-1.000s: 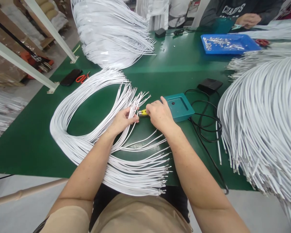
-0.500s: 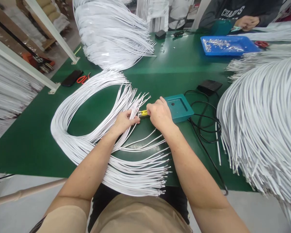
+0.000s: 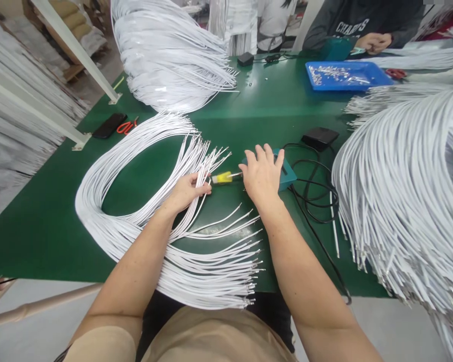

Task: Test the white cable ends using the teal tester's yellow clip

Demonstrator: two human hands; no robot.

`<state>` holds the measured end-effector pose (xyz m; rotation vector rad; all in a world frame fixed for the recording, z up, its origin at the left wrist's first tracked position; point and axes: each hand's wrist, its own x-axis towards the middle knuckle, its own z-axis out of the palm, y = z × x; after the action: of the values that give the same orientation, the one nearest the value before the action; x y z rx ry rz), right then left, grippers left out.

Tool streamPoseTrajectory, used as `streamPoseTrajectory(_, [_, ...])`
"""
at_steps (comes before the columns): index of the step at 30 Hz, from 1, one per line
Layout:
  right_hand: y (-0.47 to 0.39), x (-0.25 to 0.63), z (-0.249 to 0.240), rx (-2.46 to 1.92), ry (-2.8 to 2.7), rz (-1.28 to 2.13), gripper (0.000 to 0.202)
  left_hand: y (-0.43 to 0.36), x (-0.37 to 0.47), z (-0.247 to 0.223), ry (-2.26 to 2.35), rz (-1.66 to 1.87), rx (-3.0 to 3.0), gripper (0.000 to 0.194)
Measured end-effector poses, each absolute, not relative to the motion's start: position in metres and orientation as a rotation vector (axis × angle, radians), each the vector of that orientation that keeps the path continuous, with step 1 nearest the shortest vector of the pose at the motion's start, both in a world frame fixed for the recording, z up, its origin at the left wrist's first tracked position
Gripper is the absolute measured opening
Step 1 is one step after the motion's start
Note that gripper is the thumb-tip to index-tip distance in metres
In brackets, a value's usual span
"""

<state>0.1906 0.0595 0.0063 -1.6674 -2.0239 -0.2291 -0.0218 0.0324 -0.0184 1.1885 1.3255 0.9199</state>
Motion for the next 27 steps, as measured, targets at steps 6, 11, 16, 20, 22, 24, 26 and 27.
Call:
streamPoseTrajectory(6, [0.028, 0.155, 0.023, -1.06, -2.253, 0.157, 0.031, 0.03, -0.032, -0.013, 1.249, 0.982, 1.139, 0.062])
streamPoseTrajectory(11, [0.004, 0.123, 0.016, -0.607, -2.637, 0.155, 0.028, 0.028, -0.035, -0.011, 1.227, 0.96, 1.098, 0.043])
streamPoseTrajectory(16, [0.0, 0.119, 0.013, -0.838, -2.767, 0.362, 0.027, 0.03, -0.031, -0.01, 1.156, 1.003, 1.034, 0.04])
streamPoseTrajectory(20, [0.002, 0.124, 0.017, -1.048, -2.761, 0.512, 0.026, 0.033, -0.028, -0.009, 1.144, 1.024, 0.969, 0.034])
streamPoseTrajectory(22, [0.01, 0.13, 0.021, -1.136, -2.691, 0.566, 0.027, 0.035, -0.027, -0.009, 1.162, 1.026, 0.982, 0.034])
streamPoseTrajectory(24, [0.022, 0.138, 0.024, -1.372, -2.283, 0.803, 0.031, 0.036, -0.026, -0.01, 1.12, 1.02, 1.008, 0.039])
streamPoseTrajectory(26, [0.034, 0.146, 0.027, -1.439, -1.833, 0.989, 0.031, 0.036, -0.025, -0.01, 1.072, 1.002, 1.078, 0.042])
streamPoseTrajectory(27, [0.039, 0.15, 0.027, -1.426, -1.673, 1.051, 0.031, 0.036, -0.024, -0.009, 1.046, 0.982, 1.1, 0.044])
